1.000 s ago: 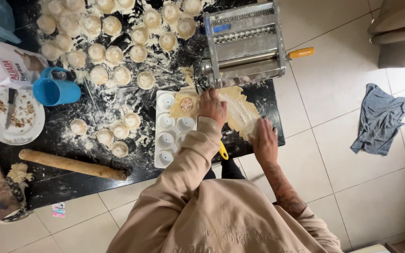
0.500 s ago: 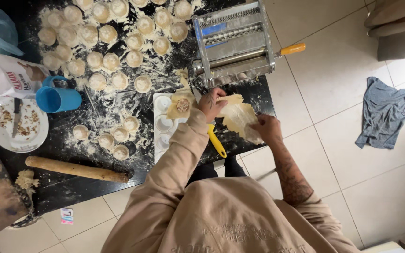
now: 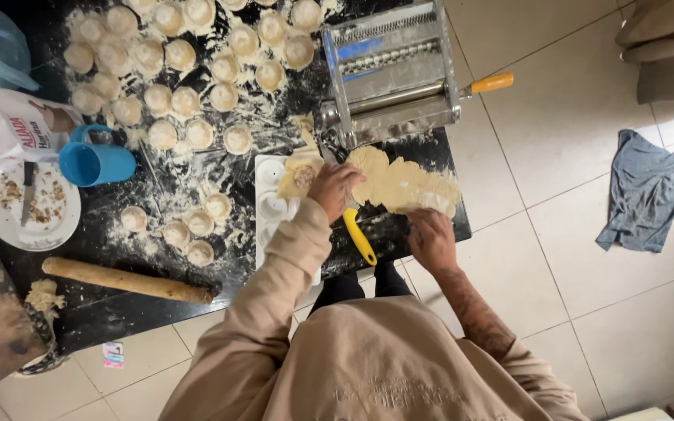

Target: The person prepares dumpling wrappers by hand, shaping dough balls and flattening them with a rolling pin. They then use a pasta machine to roll the dough into thin sheets, repeating the process for multiple pieces of dough.

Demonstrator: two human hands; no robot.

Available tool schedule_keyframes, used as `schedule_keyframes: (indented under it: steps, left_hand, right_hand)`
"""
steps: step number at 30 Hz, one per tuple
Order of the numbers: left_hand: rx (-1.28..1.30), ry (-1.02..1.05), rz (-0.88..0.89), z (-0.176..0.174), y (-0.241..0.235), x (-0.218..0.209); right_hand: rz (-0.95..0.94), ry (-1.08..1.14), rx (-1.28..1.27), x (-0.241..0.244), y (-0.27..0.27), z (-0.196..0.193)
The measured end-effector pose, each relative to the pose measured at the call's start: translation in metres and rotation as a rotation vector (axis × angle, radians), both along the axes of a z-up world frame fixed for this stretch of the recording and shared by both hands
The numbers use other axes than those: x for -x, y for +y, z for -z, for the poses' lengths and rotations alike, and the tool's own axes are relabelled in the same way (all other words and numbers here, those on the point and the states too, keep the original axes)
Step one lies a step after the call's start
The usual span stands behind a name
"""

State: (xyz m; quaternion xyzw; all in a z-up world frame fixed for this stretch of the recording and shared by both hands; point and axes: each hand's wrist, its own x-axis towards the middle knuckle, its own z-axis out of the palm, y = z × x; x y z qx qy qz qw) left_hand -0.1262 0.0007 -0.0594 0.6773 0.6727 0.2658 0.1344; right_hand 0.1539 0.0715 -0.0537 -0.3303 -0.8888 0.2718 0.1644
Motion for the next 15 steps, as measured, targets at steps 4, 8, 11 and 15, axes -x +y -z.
schedule_keyframes:
  steps: [4, 8, 11, 15]
  left_hand:
    - [0.037, -0.200, -0.138, 0.000, -0.017, -0.023]
    - [-0.038, -0.251, -0.192, -0.005, -0.018, -0.038]
    - [0.019, -0.214, -0.233, 0.002, -0.015, -0.038]
    - [0.124, 0.016, -0.278, 0.025, 0.000, -0.030]
  right_hand:
    - [0.012, -0.213, 0.058, 0.039, 0.002, 0.010]
    - [-0.179, -0.403, -0.070, 0.062, 0.015, 0.027]
    - [-0.194, -0.303, -0.170, 0.030, 0.029, 0.036]
    - [0.137, -0.142, -0.016, -0.020, 0.045, 0.043]
